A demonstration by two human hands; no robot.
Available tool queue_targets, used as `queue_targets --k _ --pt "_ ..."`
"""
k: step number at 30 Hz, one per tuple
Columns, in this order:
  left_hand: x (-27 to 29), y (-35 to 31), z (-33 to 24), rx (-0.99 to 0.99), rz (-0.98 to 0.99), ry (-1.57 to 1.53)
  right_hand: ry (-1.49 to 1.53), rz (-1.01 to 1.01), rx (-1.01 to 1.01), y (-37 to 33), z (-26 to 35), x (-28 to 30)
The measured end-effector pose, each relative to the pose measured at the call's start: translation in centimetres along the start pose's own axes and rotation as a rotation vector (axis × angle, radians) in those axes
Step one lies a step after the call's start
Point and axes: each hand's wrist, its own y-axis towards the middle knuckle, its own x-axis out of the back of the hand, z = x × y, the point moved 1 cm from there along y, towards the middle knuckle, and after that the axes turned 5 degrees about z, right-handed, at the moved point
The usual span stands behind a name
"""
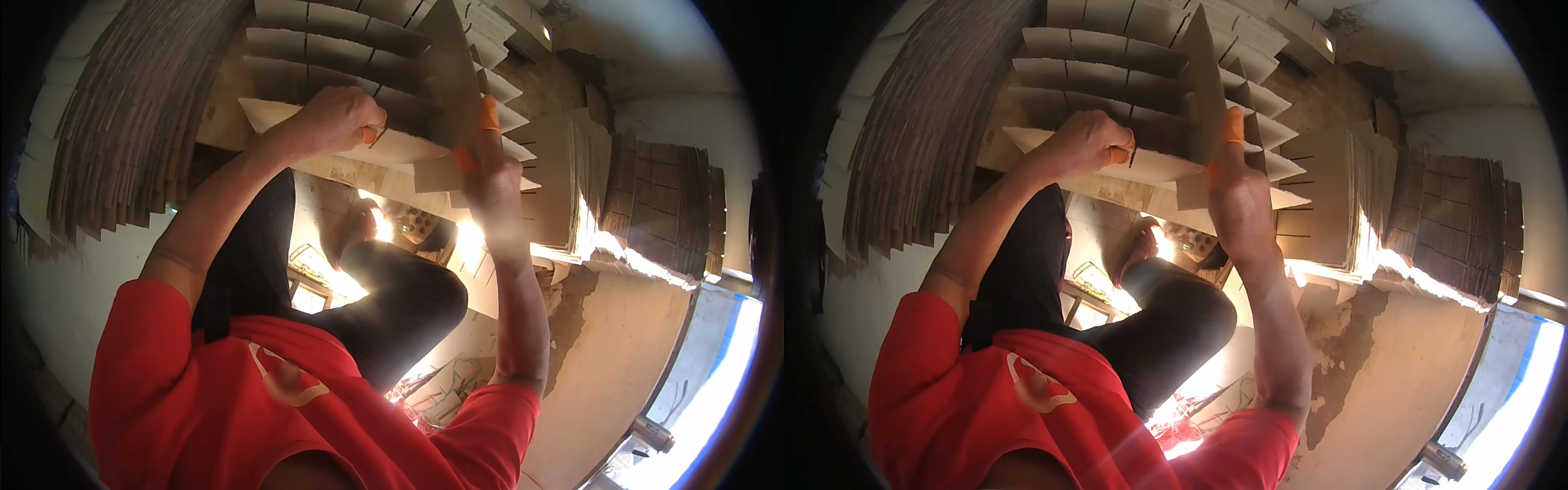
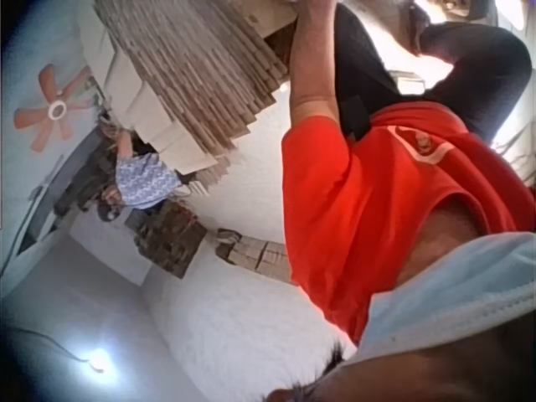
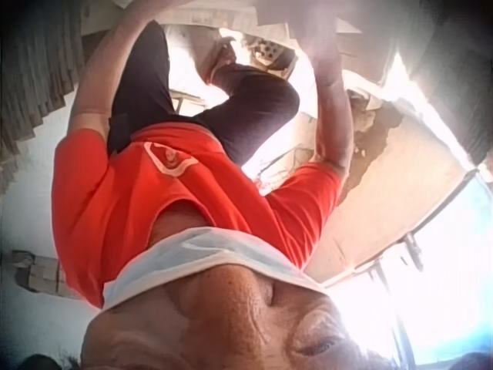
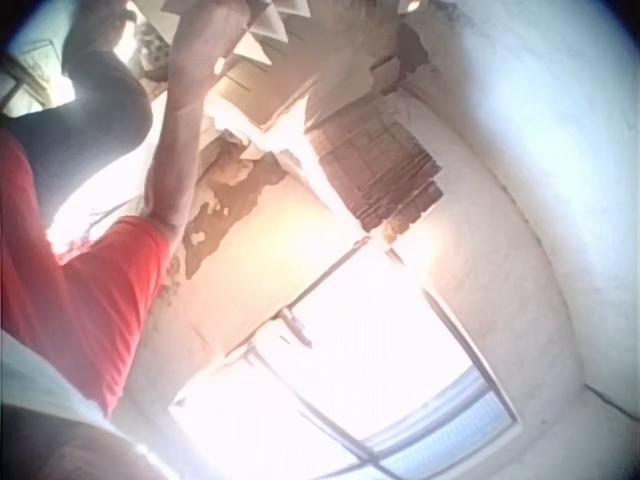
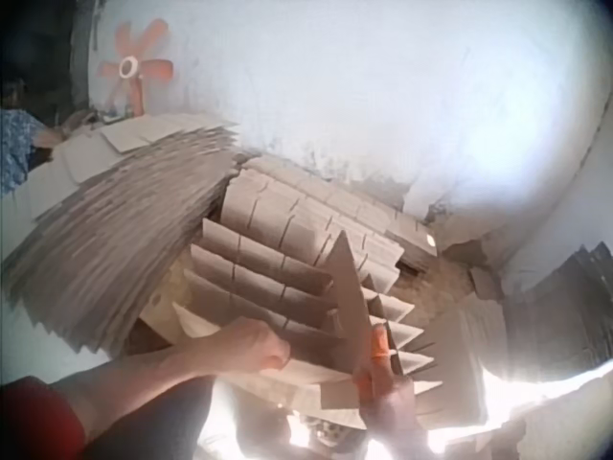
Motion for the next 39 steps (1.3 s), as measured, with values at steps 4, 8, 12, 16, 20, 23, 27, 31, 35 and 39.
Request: queue_targets --k 4,8,12,16,20,23,27,31,35,39 --pt "-0.3 -0.1 0.1 -0.04 -0.02 0.001 0.013 -0.011 -0.029 0.1 0.1 0.5" --pt "0.0 0.0 -0.2 -0.024 0.02 0.013 0.084 0.092 -0.114 0.5 -1.0 -0.3" --pt "0.2 0.1 -0.4 -0.012 0.059 0.018 0.051 0.093 -0.076 1.0 -1.7 -0.2" --pt "0.2 -0.1 -0.2 -0.016 0.067 0.001 -0.062 0.145 -0.091 0.9 -0.5 0.4" --pt "0.1 -0.1 -0.3 -0.024 0.005 -0.106 -0.127 0.087 -0.021 0.0 -0.4 -0.6" --pt "0.9 0.4 0.4 -0.232 -0.318 -0.029 -0.082 0.051 -0.019 -0.6 -0.3 -0.8" --pt "2.0 1.4 1.7 -0.09 -0.231 0.256 -0.076 0.059 -0.042 -0.9 -0.9 -1.3" --pt "2.4 1.6 1.9 -0.077 -0.066 0.181 -0.056 0.028 -0.01 -1.0 -0.4 -1.0" --pt "2.5 2.2 1.7 -0.069 0.05 0.068 -0.052 0.03 0.005 -1.0 -1.4 -1.7" --pt "4.8 4.3 2.2 0.083 0.351 -0.237 -0.021 0.046 -0.03 -1.4 -0.9 -1.0"
